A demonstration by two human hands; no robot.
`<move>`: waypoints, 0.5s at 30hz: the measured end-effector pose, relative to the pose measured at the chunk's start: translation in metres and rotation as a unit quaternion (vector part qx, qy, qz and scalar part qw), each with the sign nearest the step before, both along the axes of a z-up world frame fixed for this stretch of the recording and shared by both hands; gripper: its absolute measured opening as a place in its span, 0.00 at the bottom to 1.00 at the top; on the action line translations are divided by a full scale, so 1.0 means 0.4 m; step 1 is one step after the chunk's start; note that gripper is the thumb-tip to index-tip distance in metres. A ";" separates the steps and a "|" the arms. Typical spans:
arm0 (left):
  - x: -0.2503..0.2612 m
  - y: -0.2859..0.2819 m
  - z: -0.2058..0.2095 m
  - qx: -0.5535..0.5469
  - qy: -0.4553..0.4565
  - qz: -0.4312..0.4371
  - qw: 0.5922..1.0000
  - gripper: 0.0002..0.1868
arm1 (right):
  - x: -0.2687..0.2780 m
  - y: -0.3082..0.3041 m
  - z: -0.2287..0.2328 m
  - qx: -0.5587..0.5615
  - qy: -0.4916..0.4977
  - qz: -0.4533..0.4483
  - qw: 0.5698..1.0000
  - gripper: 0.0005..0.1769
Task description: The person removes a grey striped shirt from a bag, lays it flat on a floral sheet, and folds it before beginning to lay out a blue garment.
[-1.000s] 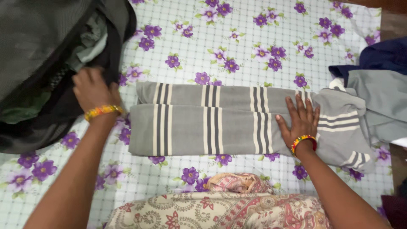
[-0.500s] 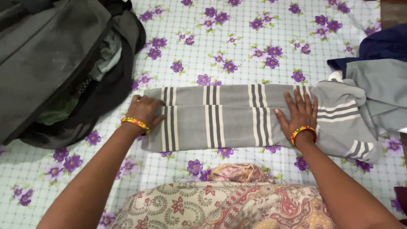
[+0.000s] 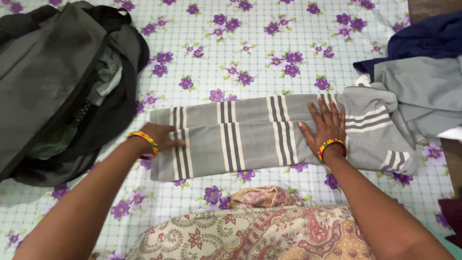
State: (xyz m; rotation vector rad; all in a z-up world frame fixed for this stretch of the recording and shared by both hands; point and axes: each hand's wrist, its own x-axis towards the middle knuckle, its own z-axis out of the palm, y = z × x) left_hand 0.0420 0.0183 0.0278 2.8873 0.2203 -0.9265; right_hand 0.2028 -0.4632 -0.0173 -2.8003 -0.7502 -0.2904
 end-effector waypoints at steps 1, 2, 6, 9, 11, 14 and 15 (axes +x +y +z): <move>-0.002 0.031 -0.012 0.039 0.031 0.020 0.999 0.37 | -0.002 0.000 -0.002 0.002 0.003 -0.001 1.000 0.40; -0.015 0.071 -0.020 0.074 0.052 0.004 0.996 0.36 | -0.002 0.001 -0.002 0.001 0.003 -0.003 1.000 0.40; -0.089 0.198 -0.023 0.156 0.007 0.122 0.980 0.27 | 0.000 0.002 0.002 0.000 -0.002 0.000 1.000 0.40; -0.125 0.150 -0.029 0.131 -0.216 0.196 0.948 0.20 | 0.000 0.002 -0.001 -0.004 0.000 -0.002 1.000 0.40; -0.126 0.039 -0.040 0.074 -0.417 0.147 0.894 0.24 | 0.001 0.001 -0.002 -0.010 0.003 -0.007 1.000 0.39; -0.089 -0.212 -0.071 -0.085 -0.464 0.008 0.882 0.48 | 0.006 -0.001 -0.002 -0.016 0.002 -0.006 1.000 0.40; -0.077 -0.309 -0.083 -0.083 -0.428 -0.052 0.898 0.52 | 0.007 0.000 -0.004 -0.018 0.000 -0.004 1.000 0.41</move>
